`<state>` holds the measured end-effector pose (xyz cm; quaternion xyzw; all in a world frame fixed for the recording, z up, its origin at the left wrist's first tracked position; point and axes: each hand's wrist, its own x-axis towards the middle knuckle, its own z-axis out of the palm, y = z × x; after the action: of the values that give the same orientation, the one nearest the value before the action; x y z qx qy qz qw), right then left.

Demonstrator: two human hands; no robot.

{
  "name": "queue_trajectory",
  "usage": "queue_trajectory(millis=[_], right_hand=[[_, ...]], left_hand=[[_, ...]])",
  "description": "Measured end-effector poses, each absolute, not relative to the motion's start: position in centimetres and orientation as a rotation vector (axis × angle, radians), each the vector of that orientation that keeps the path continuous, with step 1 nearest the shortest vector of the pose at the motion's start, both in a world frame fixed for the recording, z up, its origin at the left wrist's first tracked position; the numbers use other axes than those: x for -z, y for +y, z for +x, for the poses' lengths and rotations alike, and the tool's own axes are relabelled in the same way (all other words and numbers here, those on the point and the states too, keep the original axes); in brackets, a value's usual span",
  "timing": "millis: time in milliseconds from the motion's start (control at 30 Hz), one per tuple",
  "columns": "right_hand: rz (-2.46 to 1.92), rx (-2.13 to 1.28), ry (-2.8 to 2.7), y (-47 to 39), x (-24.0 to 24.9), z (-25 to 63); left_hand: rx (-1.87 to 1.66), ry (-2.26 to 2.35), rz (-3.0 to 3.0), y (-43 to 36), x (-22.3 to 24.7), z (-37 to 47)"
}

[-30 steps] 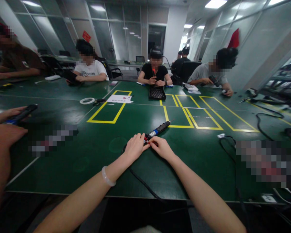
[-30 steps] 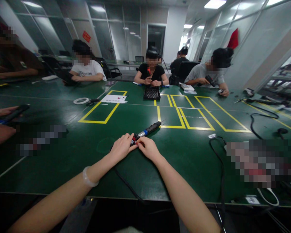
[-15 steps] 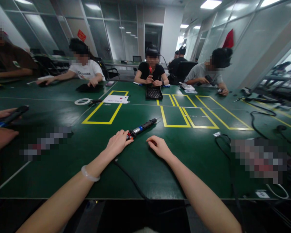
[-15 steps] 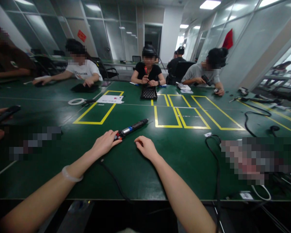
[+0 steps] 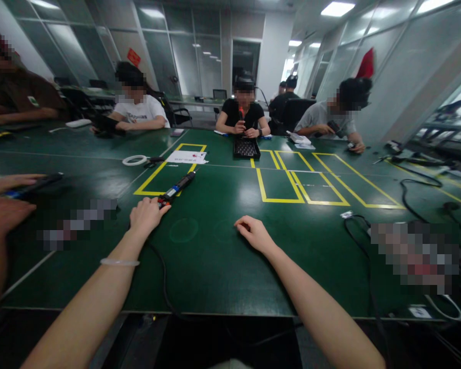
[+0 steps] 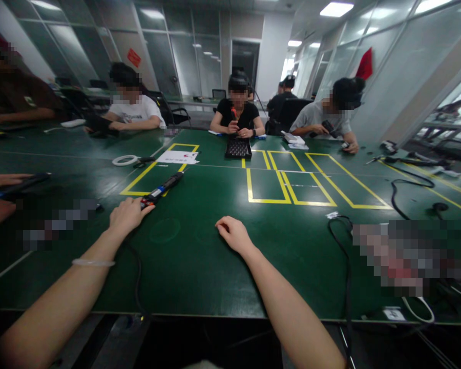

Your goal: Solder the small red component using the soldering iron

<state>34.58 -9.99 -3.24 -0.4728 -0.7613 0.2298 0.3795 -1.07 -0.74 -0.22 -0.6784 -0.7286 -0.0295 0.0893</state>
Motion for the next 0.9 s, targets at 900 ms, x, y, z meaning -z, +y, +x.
queue_trajectory(millis=[900], right_hand=[[-1.211,-0.605,-1.974,-10.0,2.9,34.6]], left_hand=[[1.011,-2.265,-2.288,-1.8,-1.1,2.3]])
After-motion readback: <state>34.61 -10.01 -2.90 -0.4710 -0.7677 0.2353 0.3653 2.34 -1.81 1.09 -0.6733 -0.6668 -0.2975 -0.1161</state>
